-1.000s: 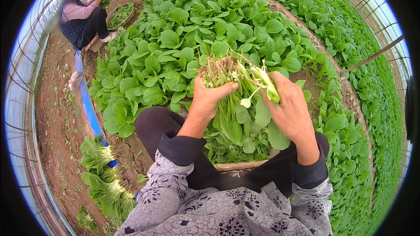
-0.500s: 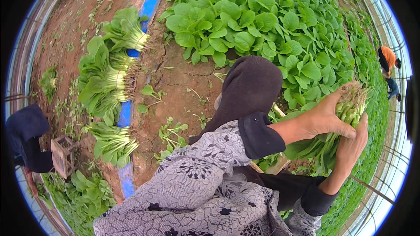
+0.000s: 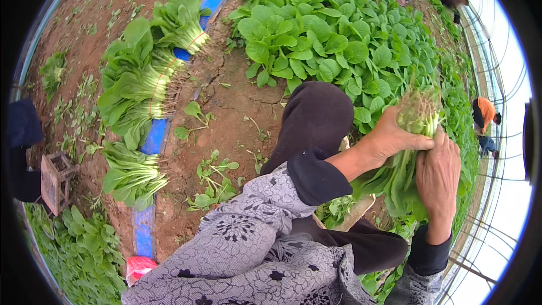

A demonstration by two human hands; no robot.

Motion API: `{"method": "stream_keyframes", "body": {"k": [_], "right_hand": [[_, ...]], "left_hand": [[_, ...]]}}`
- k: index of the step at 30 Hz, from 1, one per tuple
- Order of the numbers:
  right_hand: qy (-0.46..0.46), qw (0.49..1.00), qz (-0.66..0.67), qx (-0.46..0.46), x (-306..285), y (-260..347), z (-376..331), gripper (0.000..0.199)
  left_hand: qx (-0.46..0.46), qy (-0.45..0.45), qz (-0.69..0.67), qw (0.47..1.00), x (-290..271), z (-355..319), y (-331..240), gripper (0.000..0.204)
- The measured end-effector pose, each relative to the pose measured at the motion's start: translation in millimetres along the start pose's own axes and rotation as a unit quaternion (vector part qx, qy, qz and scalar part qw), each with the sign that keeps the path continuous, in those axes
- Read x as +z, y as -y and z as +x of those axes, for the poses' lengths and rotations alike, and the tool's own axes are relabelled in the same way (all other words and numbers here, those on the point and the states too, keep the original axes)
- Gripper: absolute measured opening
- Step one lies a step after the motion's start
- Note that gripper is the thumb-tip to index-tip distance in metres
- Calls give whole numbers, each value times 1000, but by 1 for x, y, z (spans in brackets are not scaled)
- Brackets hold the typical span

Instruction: The person harvests leafy green vegetables by hand, pulls them from the soil, and places them into a wooden crate. They also bundle the harvested greens with a rubber band.

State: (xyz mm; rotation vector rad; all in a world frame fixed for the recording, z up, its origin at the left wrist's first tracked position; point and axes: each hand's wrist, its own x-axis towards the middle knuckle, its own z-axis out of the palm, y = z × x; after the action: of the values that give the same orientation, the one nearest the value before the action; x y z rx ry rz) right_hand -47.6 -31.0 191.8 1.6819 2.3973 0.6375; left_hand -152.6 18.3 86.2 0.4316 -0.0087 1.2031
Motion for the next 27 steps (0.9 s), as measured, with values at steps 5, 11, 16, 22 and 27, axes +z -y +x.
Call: {"method": "stream_keyframes", "body": {"k": [5,11,16,22,27], "right_hand": [[51,997,-55,-4,-14,0,-11,33],[-33,987,111,111,-33,-60,-44,75],[140,782,604,59,51,-87,-39,93],[165,653,739,28,104,-84,-52,88],[211,624,752,-29,129,-82,-56,70]], "left_hand": [[-59,-40,27,997,4,-2,-3,49],[-111,-22,84,990,7,-4,7,61],[-147,3,139,979,10,-4,20,59],[-36,96,419,902,5,5,33,63],[-179,-1,287,941,11,2,50,82]]}}
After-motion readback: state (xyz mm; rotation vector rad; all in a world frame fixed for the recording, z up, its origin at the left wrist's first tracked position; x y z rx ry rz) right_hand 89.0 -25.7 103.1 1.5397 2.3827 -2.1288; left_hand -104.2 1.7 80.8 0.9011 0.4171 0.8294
